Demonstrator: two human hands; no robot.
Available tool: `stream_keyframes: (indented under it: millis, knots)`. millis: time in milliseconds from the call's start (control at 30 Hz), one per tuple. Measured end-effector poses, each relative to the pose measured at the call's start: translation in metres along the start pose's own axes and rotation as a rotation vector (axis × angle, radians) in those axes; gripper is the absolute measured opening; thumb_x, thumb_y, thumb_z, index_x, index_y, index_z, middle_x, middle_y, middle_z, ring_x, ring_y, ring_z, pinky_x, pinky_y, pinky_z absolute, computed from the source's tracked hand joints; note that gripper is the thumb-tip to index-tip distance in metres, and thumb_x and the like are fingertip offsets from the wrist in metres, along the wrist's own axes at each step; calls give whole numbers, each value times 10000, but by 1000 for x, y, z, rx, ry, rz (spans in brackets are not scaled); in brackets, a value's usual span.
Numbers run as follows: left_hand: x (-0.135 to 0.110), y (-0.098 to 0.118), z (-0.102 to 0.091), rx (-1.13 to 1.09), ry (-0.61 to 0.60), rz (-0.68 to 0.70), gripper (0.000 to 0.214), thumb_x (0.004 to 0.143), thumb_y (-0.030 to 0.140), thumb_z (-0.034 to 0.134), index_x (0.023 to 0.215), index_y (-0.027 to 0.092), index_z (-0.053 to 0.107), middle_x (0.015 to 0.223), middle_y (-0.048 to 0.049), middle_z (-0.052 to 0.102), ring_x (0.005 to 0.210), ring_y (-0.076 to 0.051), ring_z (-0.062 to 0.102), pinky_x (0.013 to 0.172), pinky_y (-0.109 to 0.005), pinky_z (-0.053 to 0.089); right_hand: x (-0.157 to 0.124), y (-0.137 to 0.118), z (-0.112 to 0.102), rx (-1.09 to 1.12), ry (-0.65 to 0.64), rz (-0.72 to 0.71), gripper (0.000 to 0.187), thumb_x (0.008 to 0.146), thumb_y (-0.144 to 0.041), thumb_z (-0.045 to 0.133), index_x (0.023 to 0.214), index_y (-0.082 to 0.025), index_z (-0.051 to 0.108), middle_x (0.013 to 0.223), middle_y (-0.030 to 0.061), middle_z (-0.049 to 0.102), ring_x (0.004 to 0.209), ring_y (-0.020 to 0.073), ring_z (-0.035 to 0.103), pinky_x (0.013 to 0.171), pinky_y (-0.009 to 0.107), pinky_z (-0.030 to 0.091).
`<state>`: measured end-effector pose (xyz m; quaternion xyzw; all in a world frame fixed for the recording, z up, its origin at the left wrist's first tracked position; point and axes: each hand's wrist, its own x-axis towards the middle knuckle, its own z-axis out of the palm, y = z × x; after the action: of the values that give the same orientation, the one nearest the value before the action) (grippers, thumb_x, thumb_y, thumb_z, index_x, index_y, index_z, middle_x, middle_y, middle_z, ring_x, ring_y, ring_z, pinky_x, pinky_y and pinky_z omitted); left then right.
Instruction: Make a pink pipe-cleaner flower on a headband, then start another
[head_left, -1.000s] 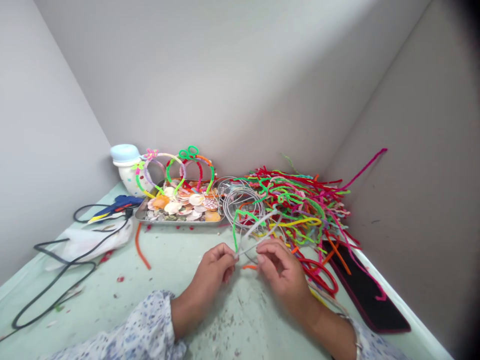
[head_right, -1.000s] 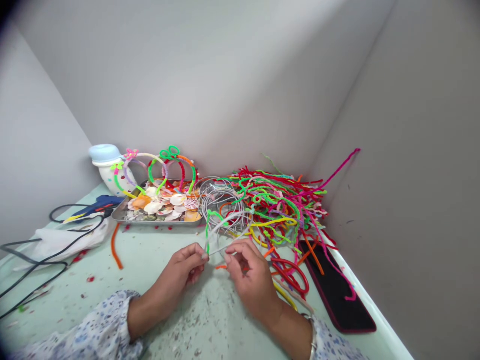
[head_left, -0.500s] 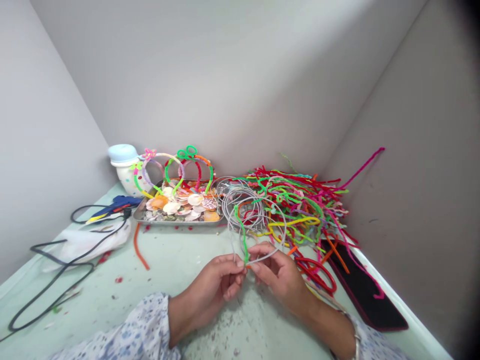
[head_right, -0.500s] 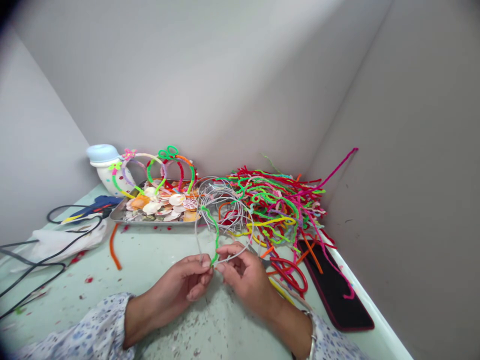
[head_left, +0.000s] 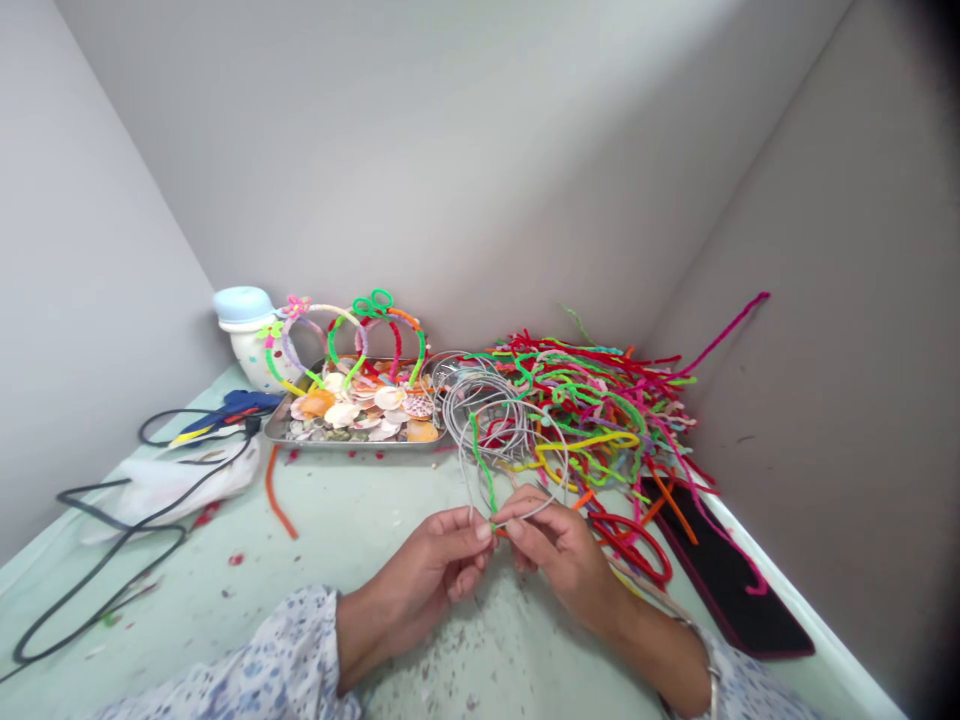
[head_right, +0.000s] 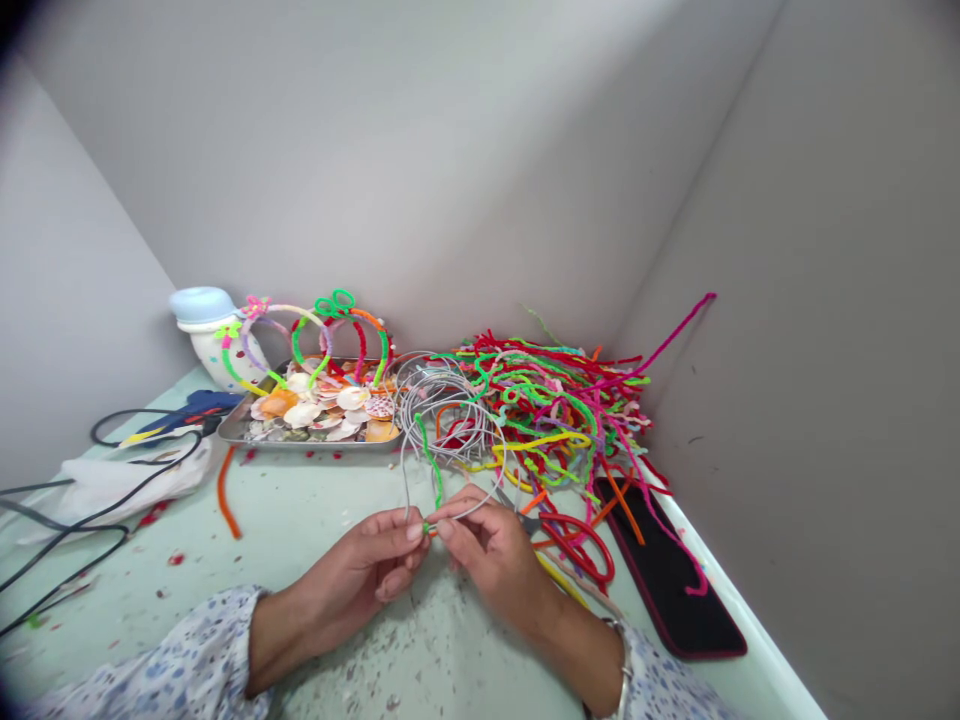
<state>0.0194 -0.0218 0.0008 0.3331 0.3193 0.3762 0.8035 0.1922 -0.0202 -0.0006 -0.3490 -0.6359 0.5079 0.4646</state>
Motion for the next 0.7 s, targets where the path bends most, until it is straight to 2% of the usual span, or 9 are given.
stream_keyframes:
  millis: [400,700]
  knots:
    - [-3,1,2,104,20,30,196,749,261,671,679,145,530,547,59,426,435,-42,281,421,-189,172,1,-2,1,-30,-14,58,254,879,-394,535,814,-176,649,731,-11,489,523,88,473,492,228,396]
    - [-4,2,8,178,76,16,185,741,261,665,672,151,534,533,65,427,417,-41,292,412,-203,156,1,4,-1,-19,-19,102,234,891,-353,513,797,-167,620,673,-27,486,505,87,472,507,233,384]
